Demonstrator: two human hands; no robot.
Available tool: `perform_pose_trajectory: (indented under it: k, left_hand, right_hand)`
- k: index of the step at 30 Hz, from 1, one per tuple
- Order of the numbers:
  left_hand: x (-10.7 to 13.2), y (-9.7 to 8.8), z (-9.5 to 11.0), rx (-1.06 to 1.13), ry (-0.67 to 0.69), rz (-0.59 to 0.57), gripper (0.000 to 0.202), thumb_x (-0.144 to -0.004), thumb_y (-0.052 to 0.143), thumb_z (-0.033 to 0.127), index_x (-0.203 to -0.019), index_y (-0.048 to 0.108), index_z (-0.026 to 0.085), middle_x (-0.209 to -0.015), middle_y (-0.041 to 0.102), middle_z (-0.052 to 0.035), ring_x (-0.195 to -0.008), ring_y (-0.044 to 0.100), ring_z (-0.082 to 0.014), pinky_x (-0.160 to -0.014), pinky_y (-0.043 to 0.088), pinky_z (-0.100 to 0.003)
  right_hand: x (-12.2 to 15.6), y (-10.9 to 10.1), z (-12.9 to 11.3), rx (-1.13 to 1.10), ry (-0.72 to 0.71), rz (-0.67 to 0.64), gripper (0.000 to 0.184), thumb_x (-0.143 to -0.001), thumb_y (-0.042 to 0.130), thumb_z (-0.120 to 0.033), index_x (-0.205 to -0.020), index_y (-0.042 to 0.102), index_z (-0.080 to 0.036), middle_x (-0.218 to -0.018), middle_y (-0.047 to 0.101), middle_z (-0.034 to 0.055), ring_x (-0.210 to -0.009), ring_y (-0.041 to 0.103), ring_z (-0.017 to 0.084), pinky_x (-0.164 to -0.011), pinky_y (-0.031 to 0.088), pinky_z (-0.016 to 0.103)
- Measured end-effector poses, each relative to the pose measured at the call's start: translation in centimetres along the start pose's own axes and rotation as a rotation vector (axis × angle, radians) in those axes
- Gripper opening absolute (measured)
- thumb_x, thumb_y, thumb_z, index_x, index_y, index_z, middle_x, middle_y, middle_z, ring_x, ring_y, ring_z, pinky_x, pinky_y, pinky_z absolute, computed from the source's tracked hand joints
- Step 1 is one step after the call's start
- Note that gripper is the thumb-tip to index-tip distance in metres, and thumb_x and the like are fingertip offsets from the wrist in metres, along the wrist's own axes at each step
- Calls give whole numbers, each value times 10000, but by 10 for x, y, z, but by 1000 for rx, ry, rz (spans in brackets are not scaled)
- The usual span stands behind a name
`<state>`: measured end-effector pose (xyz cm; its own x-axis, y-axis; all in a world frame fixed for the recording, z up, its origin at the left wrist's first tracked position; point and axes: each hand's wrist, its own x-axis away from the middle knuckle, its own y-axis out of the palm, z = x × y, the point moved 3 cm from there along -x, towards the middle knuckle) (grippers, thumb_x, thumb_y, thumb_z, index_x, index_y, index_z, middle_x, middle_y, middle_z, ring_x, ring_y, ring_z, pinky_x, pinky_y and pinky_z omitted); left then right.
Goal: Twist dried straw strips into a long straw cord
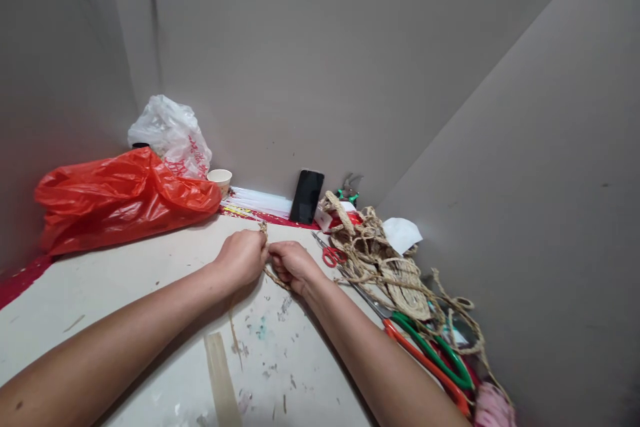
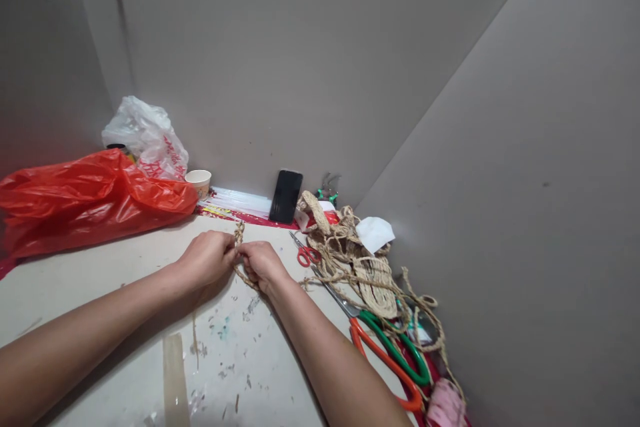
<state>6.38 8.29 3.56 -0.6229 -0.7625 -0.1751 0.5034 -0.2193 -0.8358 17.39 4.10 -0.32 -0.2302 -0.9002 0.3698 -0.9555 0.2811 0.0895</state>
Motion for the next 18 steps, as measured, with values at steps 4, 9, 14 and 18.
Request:
perform_pose_trajectory:
  k: [4,9,14,18]
  left_hand:
    - [11,6,11,-28,-9,-32,140,-746,500,169,-648,598,153,-707,623,-149,-704,590,-279,-672,368,-330]
    - [22,19,16,75,-119,-83,129,-709,517,73,-774,608,139,-697,614,-130,-796,598,-287,-769,386,-339]
    - [36,34,23,245,-75,-115,68,-705,541,124,-725,593,163,-599,562,-94,-760,585,-272,-706,394,-312]
    - [62,31,37,275,48,-241,194,-592,617,115,-474,497,211,-441,436,-24,-535,505,-208,-599,352,-300]
  right_hand:
    - [1,-4,1,-40,47,-25,244,-626,547,-209,-478,353,-198,-330,302,-105,-294,148,18,-307,60,180]
    - [1,-9,0,-72,84,-57,267,-596,588,-181,-477,349,-191,-329,295,-114,-297,150,9,-308,68,165]
    - [1,-10,1,-110,98,-102,245,-602,593,-172,-500,369,-183,-339,296,-118,-305,142,4,-315,70,155]
    - [1,-13,2,-132,112,-162,233,-619,599,-168,-526,387,-178,-357,289,-120,-322,134,5,-322,61,151]
